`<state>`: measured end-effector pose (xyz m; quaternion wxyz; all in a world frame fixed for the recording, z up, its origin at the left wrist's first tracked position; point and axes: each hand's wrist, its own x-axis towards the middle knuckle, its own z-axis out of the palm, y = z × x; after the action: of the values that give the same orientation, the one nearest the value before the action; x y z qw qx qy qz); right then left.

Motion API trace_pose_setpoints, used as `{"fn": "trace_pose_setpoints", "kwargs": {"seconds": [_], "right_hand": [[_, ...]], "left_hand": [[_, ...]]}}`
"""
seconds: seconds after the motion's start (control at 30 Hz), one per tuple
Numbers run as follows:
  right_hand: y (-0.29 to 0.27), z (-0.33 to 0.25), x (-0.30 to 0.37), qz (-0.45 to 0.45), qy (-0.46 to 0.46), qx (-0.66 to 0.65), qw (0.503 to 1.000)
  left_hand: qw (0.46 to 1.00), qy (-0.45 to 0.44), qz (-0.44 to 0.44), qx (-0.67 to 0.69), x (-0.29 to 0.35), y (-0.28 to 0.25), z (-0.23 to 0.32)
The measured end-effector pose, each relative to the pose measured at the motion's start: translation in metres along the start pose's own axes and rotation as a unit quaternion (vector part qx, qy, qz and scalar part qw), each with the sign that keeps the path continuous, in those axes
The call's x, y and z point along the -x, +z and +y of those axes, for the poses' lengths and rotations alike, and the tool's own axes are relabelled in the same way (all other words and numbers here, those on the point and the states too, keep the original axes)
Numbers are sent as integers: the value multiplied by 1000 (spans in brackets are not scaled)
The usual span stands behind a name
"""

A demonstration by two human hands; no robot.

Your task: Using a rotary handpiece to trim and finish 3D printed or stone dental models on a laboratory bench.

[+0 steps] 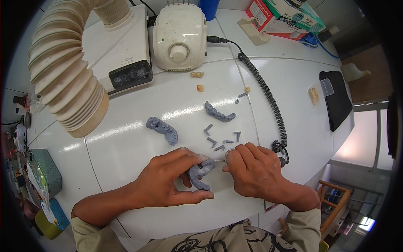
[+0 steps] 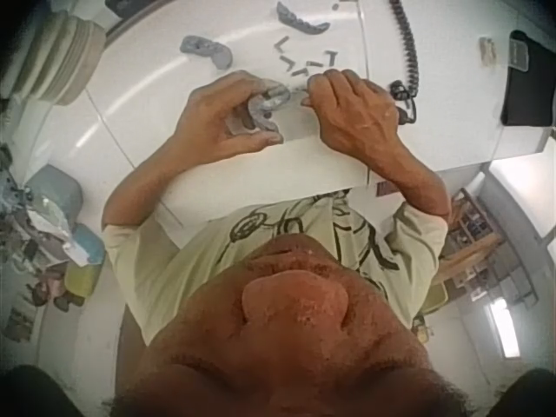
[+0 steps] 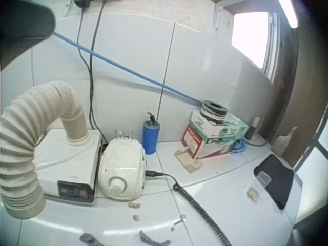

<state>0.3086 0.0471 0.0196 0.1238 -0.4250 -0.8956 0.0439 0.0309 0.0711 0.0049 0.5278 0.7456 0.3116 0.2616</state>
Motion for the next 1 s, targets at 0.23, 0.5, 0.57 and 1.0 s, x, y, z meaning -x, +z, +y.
{"fn": "trace_pose_setpoints", "kwargs": {"seconds": [0.23,0.5,0.57,1.0], "right_hand": [[3,0,1,2,-1,17,1000],[2,-3,0,-5,3,18,1000],[3,-3,0,3,0,27,1000],[0,-7,0,-21,9,19,1000]], "left_hand": [[1000,-10,4,-12,1,2,-1],[1000,-9,19,-19,1,5,0],[1000,-8,19,-23,1,5,0],[999,-11,28,-38,2,8,1]]}}
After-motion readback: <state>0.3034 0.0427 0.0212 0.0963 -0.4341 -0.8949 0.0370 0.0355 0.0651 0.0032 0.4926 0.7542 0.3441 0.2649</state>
